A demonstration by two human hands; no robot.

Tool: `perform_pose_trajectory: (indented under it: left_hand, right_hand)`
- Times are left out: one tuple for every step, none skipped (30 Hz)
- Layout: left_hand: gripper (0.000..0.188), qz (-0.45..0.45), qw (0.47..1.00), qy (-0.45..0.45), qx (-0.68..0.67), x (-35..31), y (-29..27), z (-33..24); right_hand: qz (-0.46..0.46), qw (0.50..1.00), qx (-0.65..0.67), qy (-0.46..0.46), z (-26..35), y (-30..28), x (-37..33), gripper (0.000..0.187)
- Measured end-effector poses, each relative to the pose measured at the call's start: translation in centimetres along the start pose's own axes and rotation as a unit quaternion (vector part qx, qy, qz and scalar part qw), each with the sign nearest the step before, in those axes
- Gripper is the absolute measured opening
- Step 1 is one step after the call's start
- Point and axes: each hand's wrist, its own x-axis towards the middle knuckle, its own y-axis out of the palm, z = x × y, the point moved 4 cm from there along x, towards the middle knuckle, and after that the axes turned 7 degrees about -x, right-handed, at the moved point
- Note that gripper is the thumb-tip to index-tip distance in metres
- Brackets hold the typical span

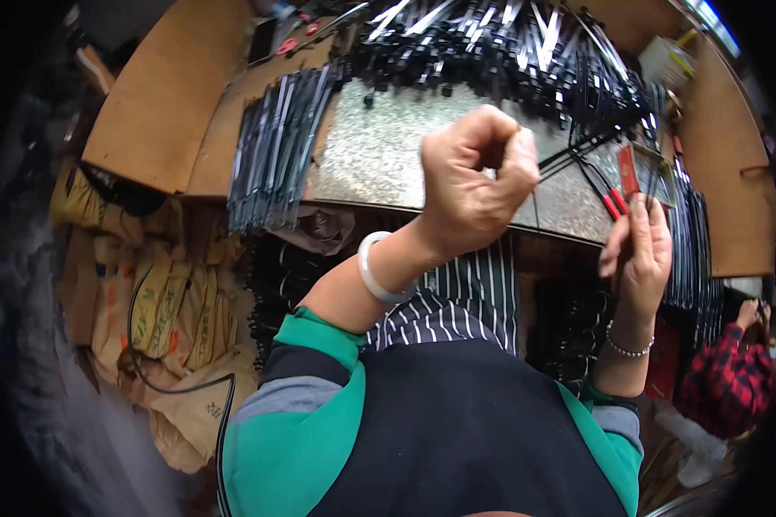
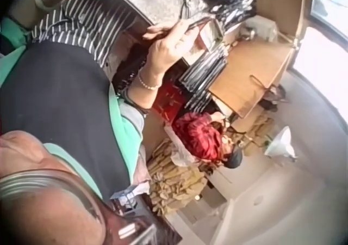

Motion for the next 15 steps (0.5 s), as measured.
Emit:
perform_pose_trajectory:
  left_hand:
    - [0.017,-0.024,1.0,-0.007,0.012,0.1,0.0,0.4]
    - [0.017,-0.01,0.999,-0.028,0.042,0.3,0.4,0.9]
    - [0.017,0.005,0.996,-0.048,0.071,0.6,0.9,1.5]
    - [0.017,0.013,0.997,-0.055,0.06,0.7,1.3,2.3]
    - [0.016,0.044,0.994,-0.068,0.077,0.9,1.9,2.8]
    - [0.017,0.075,0.989,-0.08,0.096,1.0,2.4,3.1]
    - [0.015,0.105,0.984,0.001,0.142,1.2,2.5,2.6]
    - [0.016,0.074,0.978,0.1,0.165,1.5,1.6,2.1]
    - [0.018,0.041,0.962,0.196,0.186,1.5,0.2,1.8]
    - [0.029,-0.015,0.964,0.164,0.208,1.6,-1.7,2.2]
    - [0.046,-0.061,0.951,0.128,0.276,2.0,-2.8,2.9]
    - [0.053,-0.092,0.964,0.076,0.238,2.3,-3.3,4.1]
    - [0.06,-0.124,0.971,0.025,0.202,2.6,-4.0,5.7]
    - [0.045,-0.086,0.981,-0.064,0.159,2.9,-5.0,7.7]
    - [0.052,-0.076,0.979,-0.185,0.039,3.2,-4.1,9.0]
  right_hand:
    - [-0.006,1.0,-0.02,0.002,0.0,0.6,0.1,0.019]
    - [-0.039,0.999,0.006,0.024,0.4,2.0,-0.4,0.019]
    - [-0.035,0.998,0.018,0.039,0.9,3.2,-0.8,0.019]
    - [-0.03,0.998,0.032,0.053,1.0,4.0,-0.9,0.019]
    - [-0.014,0.996,0.062,0.069,0.8,4.5,-1.2,0.019]
    - [0.044,0.996,0.063,0.05,0.7,4.2,-1.4,0.02]
    - [0.101,0.992,0.063,0.032,0.7,3.8,-1.4,0.02]
    - [0.092,0.993,0.074,0.027,0.9,3.6,-1.5,0.024]
    - [0.084,0.993,0.086,0.022,1.4,3.4,-1.4,0.027]
    - [0.076,0.993,0.084,0.024,1.6,2.9,-1.4,0.027]
    - [0.086,0.99,0.107,0.036,1.9,2.6,-1.4,0.028]
    - [0.1,0.985,0.131,0.049,2.3,2.5,-1.5,0.03]
    - [0.116,0.979,0.155,0.061,2.7,2.5,-1.6,0.031]
    - [0.12,0.984,0.123,0.046,3.1,2.7,-1.7,0.038]
    - [0.117,0.984,0.122,0.049,3.2,2.5,-1.8,0.038]
